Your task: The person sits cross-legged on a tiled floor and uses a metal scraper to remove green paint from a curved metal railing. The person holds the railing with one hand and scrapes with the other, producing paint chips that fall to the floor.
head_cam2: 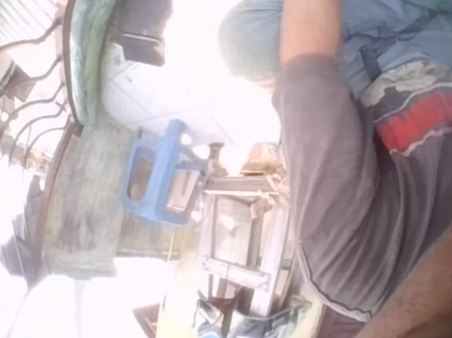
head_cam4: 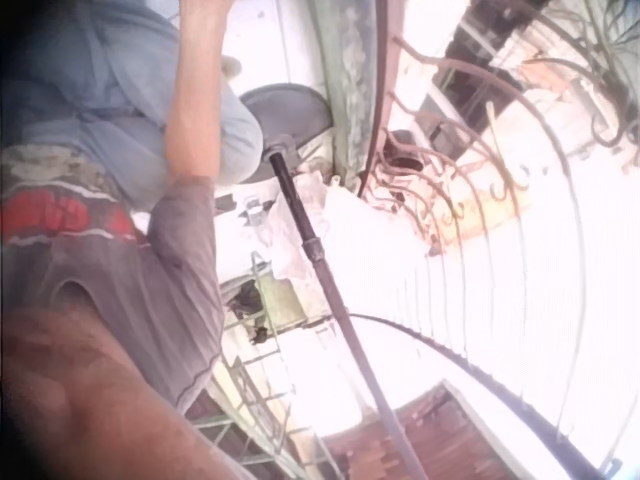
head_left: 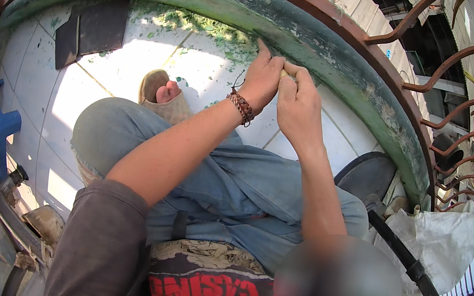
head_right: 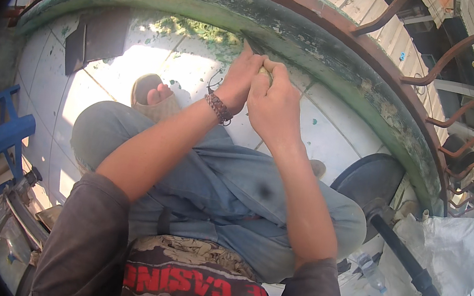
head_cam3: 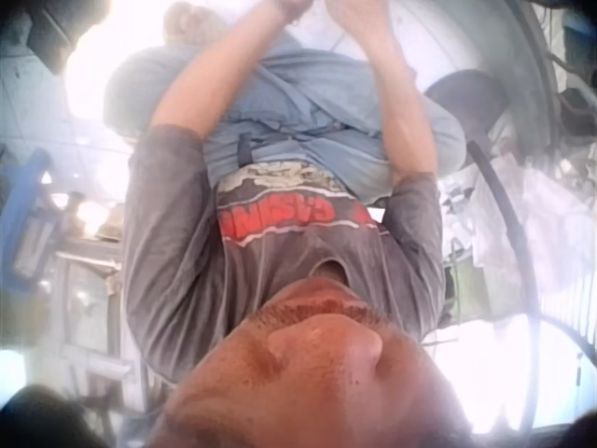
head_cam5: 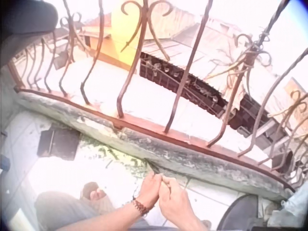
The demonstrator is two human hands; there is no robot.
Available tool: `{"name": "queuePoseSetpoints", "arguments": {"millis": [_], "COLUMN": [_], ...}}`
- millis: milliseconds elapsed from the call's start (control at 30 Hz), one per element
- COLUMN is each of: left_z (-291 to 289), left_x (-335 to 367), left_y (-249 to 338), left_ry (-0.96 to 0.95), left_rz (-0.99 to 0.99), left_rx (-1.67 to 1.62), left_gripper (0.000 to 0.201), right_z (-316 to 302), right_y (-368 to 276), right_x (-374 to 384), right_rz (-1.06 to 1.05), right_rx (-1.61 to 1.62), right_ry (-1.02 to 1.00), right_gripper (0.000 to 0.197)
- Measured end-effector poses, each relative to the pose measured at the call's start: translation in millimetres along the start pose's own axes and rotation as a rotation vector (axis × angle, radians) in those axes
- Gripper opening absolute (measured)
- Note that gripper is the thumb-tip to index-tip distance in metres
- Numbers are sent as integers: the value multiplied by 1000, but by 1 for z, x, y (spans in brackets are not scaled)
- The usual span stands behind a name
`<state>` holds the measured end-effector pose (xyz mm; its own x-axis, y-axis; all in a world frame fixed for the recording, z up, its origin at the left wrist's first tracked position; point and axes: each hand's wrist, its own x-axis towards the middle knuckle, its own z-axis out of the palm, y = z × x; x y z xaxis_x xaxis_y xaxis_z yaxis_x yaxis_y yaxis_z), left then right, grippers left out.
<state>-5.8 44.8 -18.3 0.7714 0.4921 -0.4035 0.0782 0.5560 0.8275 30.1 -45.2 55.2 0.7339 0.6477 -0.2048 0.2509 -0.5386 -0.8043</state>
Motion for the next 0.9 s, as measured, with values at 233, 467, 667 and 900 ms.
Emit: {"name": "queuePoseSetpoints", "arguments": {"millis": [233,467,667,900], "left_z": [-13,0,-2,-8], "left_x": [0,-11,-1,5], "left_y": [-7,11,-2,-10], "left_ry": [-16,4,47,11], "left_rz": [252,189,125,-5], "left_rx": [280,55,24,39], "left_gripper": [26,27,33,29], "right_z": [5,1,3,10], "right_y": [-12,-11,3,12], "right_x": [-3,-4,0,1], "right_rz": [1,-76,-24,79], "right_rx": [59,91,46,54], "right_ry": [-11,1,-25,-23], "right_gripper": [41,41,42,33]}}
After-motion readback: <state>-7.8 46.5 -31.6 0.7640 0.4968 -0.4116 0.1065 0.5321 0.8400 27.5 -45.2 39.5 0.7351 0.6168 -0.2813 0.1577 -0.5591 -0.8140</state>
